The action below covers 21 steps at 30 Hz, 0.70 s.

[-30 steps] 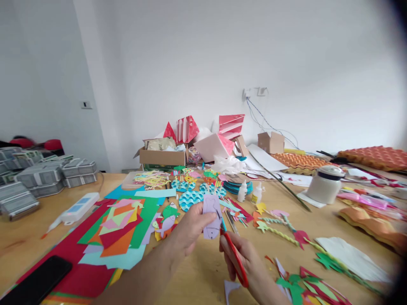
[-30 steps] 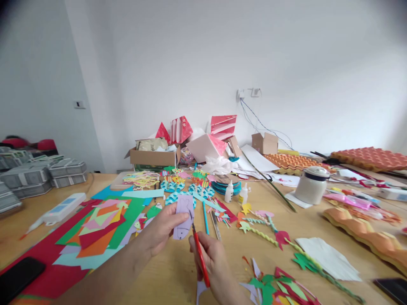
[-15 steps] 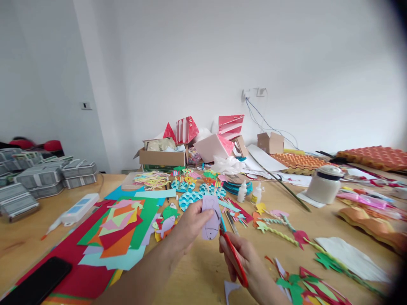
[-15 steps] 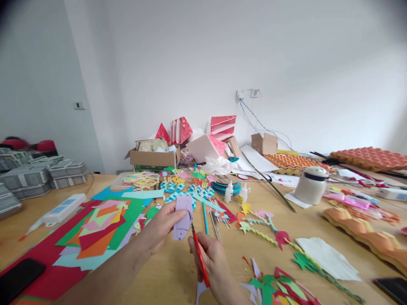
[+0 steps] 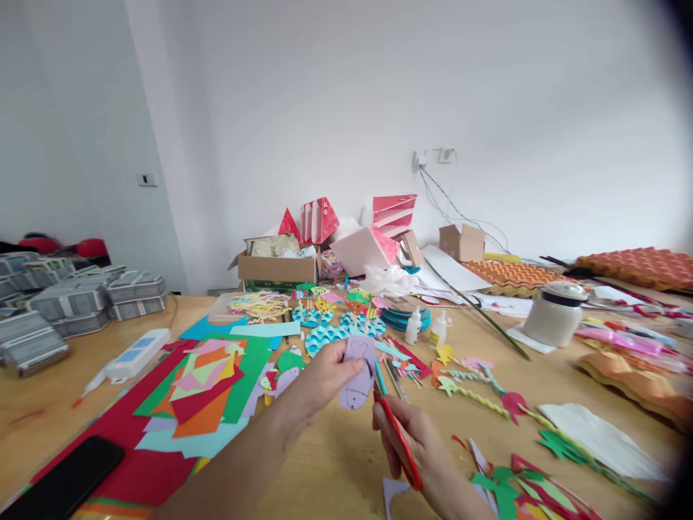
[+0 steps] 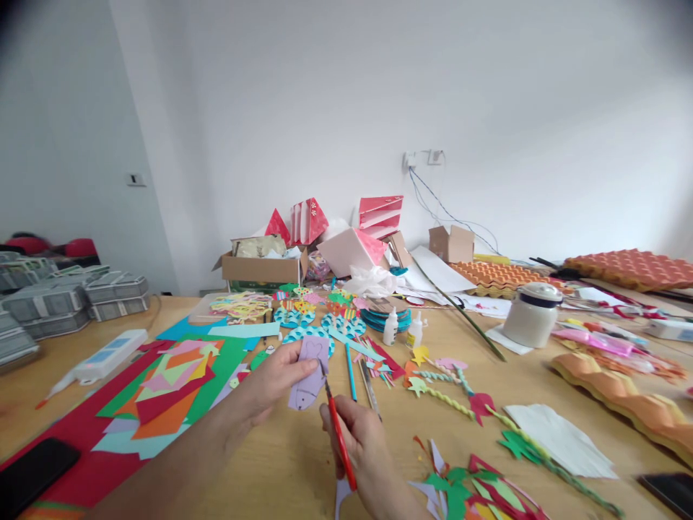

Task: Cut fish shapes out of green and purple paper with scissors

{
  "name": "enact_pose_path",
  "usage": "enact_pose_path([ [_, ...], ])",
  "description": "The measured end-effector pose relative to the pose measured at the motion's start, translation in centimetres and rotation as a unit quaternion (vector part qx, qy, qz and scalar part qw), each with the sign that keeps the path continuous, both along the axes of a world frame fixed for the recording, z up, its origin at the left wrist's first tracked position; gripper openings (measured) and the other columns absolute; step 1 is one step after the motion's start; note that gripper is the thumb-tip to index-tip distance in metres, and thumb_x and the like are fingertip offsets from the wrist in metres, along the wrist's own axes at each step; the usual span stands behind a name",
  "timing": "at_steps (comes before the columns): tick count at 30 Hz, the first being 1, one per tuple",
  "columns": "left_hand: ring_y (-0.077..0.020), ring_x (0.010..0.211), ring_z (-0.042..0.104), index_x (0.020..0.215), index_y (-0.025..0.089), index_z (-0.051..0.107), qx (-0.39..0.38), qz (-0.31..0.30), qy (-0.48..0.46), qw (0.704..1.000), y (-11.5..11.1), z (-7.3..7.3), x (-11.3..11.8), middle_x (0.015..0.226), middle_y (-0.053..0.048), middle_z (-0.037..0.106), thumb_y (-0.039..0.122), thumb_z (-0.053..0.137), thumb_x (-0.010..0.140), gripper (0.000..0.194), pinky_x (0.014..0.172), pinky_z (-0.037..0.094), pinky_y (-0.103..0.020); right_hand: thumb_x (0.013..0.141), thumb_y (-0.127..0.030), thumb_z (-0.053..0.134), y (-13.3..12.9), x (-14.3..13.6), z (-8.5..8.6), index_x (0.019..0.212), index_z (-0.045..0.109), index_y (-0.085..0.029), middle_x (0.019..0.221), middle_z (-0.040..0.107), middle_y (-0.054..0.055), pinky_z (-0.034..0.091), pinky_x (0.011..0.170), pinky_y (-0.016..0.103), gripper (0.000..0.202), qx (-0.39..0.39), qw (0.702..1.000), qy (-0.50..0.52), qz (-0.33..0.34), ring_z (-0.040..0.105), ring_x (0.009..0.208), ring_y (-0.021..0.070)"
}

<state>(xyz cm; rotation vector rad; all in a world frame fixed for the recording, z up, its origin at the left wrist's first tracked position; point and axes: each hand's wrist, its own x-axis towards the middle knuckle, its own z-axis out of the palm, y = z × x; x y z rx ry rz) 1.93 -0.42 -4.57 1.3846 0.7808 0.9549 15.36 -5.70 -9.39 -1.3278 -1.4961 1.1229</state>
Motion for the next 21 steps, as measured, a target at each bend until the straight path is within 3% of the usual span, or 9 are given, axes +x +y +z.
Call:
enact_pose_path([
  [21,-0.0129,0.060,0.051,0.086,0.015,0.066,0.034,-0.015,-0.005,0.999,0.02,0.46,-0.38,0.068,-0.001,0.061,0.025,0.056,0.071,0.021,0.058,0.037,-0.023,0.073,-0.052,0.041,-0.02,0.14,-0.03,0.058,0.040,-0.021,0.038,0.033,-0.011,0.023,0.030,0.016,0.035,-0.002,1.000,-0.003,0.003,0.036,0.028,0.0059],
])
